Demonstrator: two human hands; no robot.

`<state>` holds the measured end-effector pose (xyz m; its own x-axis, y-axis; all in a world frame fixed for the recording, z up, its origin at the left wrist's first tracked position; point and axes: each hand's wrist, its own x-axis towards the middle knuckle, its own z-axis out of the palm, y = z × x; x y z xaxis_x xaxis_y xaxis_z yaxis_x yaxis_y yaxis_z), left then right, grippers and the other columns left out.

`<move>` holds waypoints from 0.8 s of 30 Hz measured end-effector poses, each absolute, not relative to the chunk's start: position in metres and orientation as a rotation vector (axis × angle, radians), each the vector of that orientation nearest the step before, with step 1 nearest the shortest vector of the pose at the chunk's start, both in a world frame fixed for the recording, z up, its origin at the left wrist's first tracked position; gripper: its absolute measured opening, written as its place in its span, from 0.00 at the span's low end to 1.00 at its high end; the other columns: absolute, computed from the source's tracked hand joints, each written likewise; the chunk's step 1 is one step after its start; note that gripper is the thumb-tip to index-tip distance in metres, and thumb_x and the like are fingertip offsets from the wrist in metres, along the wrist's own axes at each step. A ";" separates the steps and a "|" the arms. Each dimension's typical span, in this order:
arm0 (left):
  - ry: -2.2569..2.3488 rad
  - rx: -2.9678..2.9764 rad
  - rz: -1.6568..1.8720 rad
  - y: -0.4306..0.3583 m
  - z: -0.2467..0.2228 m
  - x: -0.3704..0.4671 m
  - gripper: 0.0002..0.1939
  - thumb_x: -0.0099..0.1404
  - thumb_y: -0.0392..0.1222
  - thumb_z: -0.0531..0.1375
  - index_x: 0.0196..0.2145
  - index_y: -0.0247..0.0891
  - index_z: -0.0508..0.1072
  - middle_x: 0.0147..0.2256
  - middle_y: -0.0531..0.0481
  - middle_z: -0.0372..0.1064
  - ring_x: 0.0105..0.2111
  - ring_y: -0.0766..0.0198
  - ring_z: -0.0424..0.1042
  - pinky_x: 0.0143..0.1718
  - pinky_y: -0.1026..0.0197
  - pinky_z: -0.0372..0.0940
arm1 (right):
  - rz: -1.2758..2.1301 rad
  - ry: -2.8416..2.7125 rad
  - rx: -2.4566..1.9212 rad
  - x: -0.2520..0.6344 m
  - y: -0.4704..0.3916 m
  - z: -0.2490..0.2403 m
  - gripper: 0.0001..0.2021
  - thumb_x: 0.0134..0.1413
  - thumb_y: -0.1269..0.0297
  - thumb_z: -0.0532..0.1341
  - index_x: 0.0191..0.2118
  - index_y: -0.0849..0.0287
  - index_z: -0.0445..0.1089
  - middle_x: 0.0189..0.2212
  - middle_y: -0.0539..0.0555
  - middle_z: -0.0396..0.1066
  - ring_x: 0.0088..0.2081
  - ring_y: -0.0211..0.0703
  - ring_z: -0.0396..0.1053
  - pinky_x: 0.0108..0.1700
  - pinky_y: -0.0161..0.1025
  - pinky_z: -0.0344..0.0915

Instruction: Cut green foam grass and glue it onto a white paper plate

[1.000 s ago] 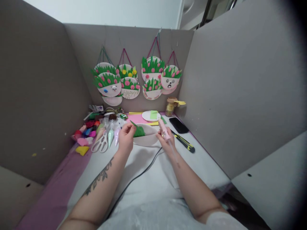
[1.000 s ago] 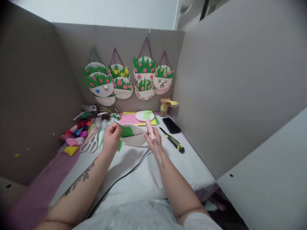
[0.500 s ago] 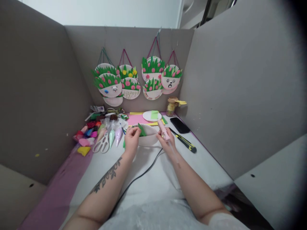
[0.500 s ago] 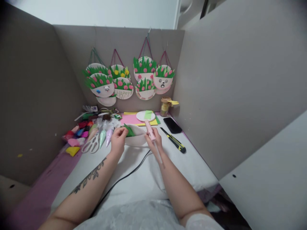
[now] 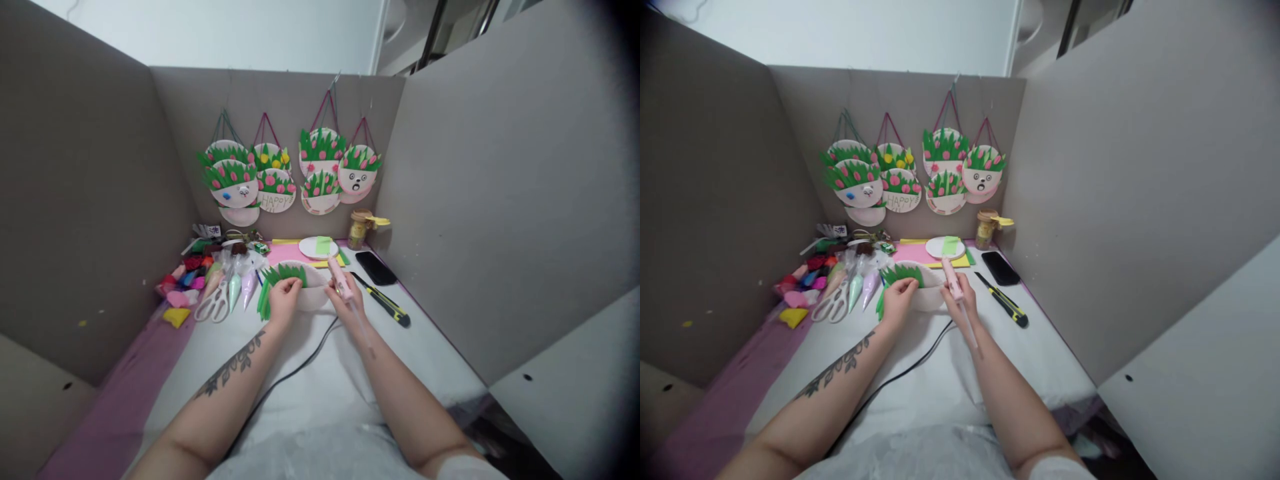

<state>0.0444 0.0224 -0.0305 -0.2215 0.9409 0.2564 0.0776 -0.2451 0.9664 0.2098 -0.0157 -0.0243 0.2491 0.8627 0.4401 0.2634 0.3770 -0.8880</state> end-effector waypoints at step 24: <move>1.305 1.263 1.670 0.013 -0.021 0.051 0.08 0.56 0.44 0.62 0.26 0.37 0.72 0.20 0.57 0.57 0.22 0.68 0.56 0.24 0.65 0.54 | 0.620 -1.362 -1.183 0.201 -0.030 -0.016 0.13 0.48 0.58 0.64 0.40 0.54 0.65 0.32 0.50 0.71 0.28 0.41 0.67 0.31 0.36 0.64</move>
